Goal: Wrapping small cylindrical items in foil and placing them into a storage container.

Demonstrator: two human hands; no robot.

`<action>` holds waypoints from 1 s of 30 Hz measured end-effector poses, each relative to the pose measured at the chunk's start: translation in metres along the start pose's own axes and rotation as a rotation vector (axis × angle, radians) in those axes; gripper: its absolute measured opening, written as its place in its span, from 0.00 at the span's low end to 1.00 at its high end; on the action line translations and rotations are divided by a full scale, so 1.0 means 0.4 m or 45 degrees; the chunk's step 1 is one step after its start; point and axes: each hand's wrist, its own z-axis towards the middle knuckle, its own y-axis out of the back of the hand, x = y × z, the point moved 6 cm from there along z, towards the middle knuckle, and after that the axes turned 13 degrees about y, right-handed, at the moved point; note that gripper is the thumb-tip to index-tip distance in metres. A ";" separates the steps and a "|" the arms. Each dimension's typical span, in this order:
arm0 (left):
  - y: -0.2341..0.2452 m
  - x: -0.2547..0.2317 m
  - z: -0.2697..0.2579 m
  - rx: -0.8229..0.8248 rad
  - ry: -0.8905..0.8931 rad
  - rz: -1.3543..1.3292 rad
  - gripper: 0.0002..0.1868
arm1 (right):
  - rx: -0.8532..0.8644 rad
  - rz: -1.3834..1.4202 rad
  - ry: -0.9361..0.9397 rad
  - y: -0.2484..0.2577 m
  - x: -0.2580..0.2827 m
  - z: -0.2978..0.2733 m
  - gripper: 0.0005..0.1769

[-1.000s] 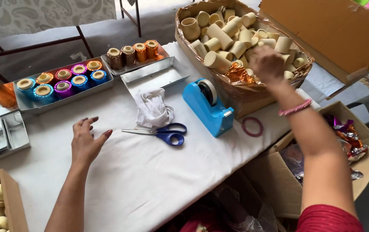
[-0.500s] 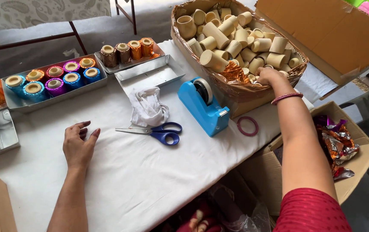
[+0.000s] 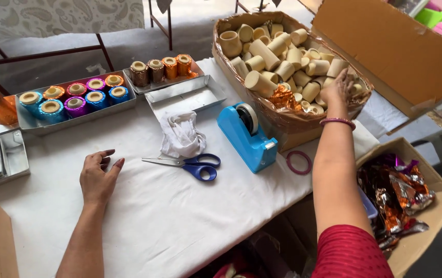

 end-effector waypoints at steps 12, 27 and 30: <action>-0.016 0.011 0.018 0.038 -0.073 -0.297 0.16 | -0.595 0.919 0.283 0.305 0.238 -0.217 0.32; -0.076 -0.058 -0.033 0.727 0.406 -1.008 0.36 | -0.137 0.573 1.221 0.291 1.267 -0.845 0.24; -0.053 -0.008 -0.005 0.574 0.548 -1.068 0.33 | 0.211 0.524 1.098 0.114 1.203 -0.818 0.20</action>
